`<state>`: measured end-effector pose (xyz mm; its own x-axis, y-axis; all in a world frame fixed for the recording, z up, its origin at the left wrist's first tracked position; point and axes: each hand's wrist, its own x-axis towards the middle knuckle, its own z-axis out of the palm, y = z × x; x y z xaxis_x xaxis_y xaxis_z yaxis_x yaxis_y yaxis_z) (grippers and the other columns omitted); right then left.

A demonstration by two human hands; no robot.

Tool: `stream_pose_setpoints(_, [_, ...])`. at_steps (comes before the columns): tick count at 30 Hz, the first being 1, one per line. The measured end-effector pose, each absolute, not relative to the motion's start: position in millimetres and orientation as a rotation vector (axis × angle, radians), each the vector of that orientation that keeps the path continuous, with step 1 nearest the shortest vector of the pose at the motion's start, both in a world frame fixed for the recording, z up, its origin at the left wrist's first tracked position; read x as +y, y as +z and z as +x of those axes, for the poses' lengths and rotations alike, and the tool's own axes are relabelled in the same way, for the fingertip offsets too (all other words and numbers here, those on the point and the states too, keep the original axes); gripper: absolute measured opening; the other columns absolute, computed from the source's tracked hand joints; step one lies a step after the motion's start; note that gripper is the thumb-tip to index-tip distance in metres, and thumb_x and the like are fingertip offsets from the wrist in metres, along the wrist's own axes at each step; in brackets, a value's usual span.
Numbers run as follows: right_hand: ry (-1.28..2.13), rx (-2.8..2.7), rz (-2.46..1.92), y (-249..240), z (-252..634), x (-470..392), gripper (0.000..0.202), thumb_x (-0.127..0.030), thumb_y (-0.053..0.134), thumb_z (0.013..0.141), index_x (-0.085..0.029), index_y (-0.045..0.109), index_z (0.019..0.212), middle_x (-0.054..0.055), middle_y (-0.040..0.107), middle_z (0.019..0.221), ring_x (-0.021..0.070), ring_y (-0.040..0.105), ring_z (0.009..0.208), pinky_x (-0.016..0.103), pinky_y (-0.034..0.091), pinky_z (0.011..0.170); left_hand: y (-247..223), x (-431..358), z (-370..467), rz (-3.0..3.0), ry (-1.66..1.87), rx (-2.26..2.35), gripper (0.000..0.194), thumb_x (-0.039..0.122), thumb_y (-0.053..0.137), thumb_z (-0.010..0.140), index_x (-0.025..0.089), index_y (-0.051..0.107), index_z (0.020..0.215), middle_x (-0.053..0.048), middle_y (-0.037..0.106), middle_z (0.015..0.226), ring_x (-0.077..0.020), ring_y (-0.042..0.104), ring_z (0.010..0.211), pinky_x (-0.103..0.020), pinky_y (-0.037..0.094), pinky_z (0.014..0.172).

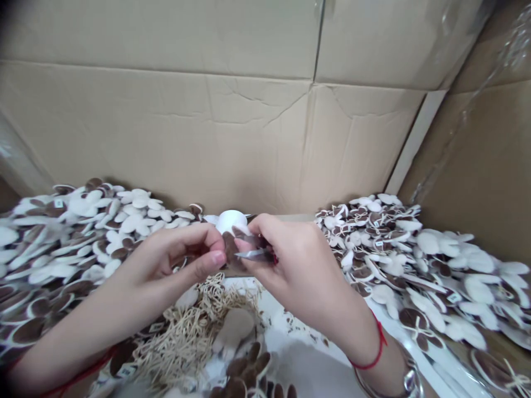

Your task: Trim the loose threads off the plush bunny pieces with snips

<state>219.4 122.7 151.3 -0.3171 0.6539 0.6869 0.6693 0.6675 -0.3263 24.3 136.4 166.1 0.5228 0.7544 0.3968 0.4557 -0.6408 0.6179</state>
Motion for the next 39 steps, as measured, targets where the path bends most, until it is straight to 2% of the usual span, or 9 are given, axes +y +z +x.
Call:
stream_pose_setpoints(3, [-0.044,-2.05,-0.994,152.4,221.8,123.4,0.011,-0.022,0.059,0.089,-0.018,0.06,0.079,-0.003,0.056,0.059,0.0093,0.044,0.049,0.022,0.032,0.047,170.1,131.1,24.1,2.07,0.919,0.923,0.025,0.032,0.051,0.093,0.019,0.055,0.072,0.003,0.05,0.065,-0.0107,0.047,0.06,-0.02,0.037,0.05])
stream_pose_setpoints(7, [-0.01,-1.974,-1.022,153.2,226.4,129.1,0.017,-0.023,0.059,0.09,-0.018,0.057,0.074,-0.004,0.051,0.056,0.0086,0.04,0.046,0.022,0.03,0.045,172.9,126.6,21.9,1.905,0.93,0.798,0.02,0.029,0.057,0.09,0.019,0.059,0.073,0.004,0.05,0.062,-0.0079,0.044,0.055,-0.017,0.038,0.047])
stream_pose_setpoints(12, [0.484,-1.85,-0.991,156.1,227.9,132.5,0.031,-0.03,0.054,0.095,-0.018,0.052,0.067,-0.004,0.047,0.059,0.0092,0.042,0.053,0.022,0.034,0.048,174.6,128.9,15.1,2.038,1.188,0.882,0.015,0.023,0.059,0.089,0.02,0.06,0.075,0.004,0.058,0.066,-0.0085,0.053,0.06,-0.017,0.043,0.052])
stream_pose_setpoints(15, [0.763,-1.786,-0.881,156.7,226.2,130.6,0.03,-0.032,0.055,0.095,-0.018,0.054,0.069,-0.004,0.048,0.062,0.0086,0.043,0.055,0.02,0.035,0.049,174.4,129.0,14.9,2.265,1.314,0.961,0.006,0.023,0.066,0.084,0.021,0.063,0.08,0.004,0.064,0.073,-0.0103,0.059,0.067,-0.02,0.047,0.06])
stream_pose_setpoints(17, [0.854,-1.741,-0.838,156.2,224.7,130.0,0.031,-0.034,0.056,0.094,-0.018,0.052,0.068,-0.004,0.045,0.063,0.0086,0.042,0.055,0.019,0.036,0.049,173.5,128.1,17.0,2.397,1.294,0.966,0.007,0.024,0.07,0.081,0.021,0.064,0.078,0.005,0.065,0.073,-0.0106,0.06,0.067,-0.021,0.046,0.062])
stream_pose_setpoints(21, [0.887,-1.703,-0.81,155.2,222.3,130.2,0.033,-0.032,0.058,0.094,-0.019,0.048,0.066,-0.006,0.038,0.061,0.0081,0.036,0.053,0.019,0.034,0.047,170.5,126.2,22.6,2.501,1.257,0.99,0.007,0.02,0.068,0.081,0.02,0.065,0.075,0.005,0.066,0.07,-0.0098,0.06,0.064,-0.022,0.044,0.061])
stream_pose_setpoints(30, [0.941,-1.716,-0.837,156.2,220.2,127.1,0.026,-0.028,0.058,0.093,-0.018,0.054,0.069,-0.006,0.042,0.06,0.0076,0.037,0.054,0.019,0.032,0.048,165.1,127.4,22.5,2.545,1.21,0.988,0.014,0.013,0.055,0.088,0.02,0.059,0.076,0.007,0.06,0.071,-0.0075,0.057,0.066,-0.021,0.041,0.059])
stream_pose_setpoints(34, [0.953,-1.719,-0.856,156.0,219.7,128.5,0.03,-0.028,0.058,0.093,-0.018,0.051,0.066,-0.007,0.04,0.06,0.0072,0.036,0.054,0.018,0.032,0.048,163.5,129.9,21.6,2.621,1.204,0.933,0.013,0.013,0.047,0.092,0.02,0.055,0.085,0.004,0.057,0.083,-0.009,0.056,0.078,-0.02,0.043,0.065])
stream_pose_setpoints(39, [0.961,-1.751,-0.867,157.5,220.4,128.1,0.029,-0.028,0.057,0.094,-0.018,0.05,0.067,-0.006,0.041,0.06,0.0073,0.038,0.055,0.019,0.033,0.049,164.3,132.0,20.3,2.738,1.274,0.918,0.011,0.012,0.049,0.093,0.019,0.057,0.089,-0.002,0.052,0.119,-0.0117,0.05,0.115,-0.019,0.04,0.094])
